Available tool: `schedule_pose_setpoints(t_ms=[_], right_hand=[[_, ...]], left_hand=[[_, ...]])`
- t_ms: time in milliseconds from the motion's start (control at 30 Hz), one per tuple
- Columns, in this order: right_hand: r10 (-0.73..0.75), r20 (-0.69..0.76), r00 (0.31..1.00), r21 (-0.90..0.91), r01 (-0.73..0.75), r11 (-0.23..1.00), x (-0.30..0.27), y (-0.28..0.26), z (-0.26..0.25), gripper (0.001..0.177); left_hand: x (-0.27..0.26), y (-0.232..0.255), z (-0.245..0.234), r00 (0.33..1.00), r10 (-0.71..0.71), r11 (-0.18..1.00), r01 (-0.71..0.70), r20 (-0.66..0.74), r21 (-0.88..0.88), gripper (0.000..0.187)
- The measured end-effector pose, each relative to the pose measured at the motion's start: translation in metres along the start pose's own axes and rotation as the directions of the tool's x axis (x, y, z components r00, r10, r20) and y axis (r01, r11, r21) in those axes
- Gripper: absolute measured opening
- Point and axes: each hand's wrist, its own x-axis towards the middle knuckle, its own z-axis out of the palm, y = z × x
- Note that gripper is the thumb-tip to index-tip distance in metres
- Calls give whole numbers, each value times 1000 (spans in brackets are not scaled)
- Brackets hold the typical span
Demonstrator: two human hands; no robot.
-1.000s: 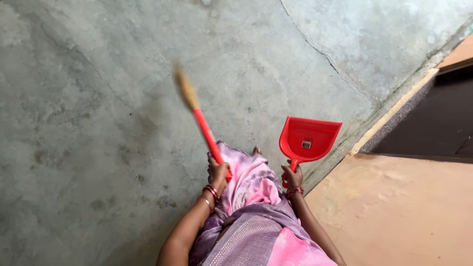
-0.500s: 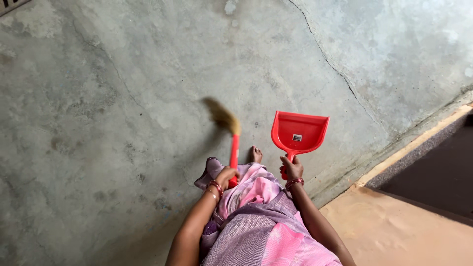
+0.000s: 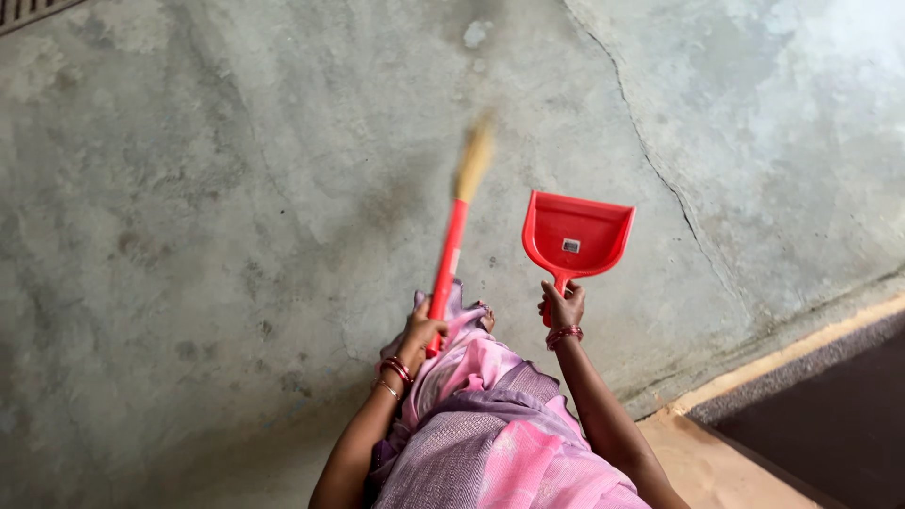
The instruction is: The person sweeps debris into a red dustpan using a broom on a concrete floor.
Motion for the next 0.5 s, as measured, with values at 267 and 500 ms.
schedule_pose_setpoints(t_ms=[267, 500], right_hand=[[26, 192, 981, -42, -18, 999, 24, 2, 31, 37], [28, 93, 995, -102, -18, 995, 43, -17, 39, 37]], left_hand=[[8, 22, -82, 830, -152, 947, -33, -536, -320, 57], [53, 64, -141, 884, -242, 879, 26, -400, -476, 13]])
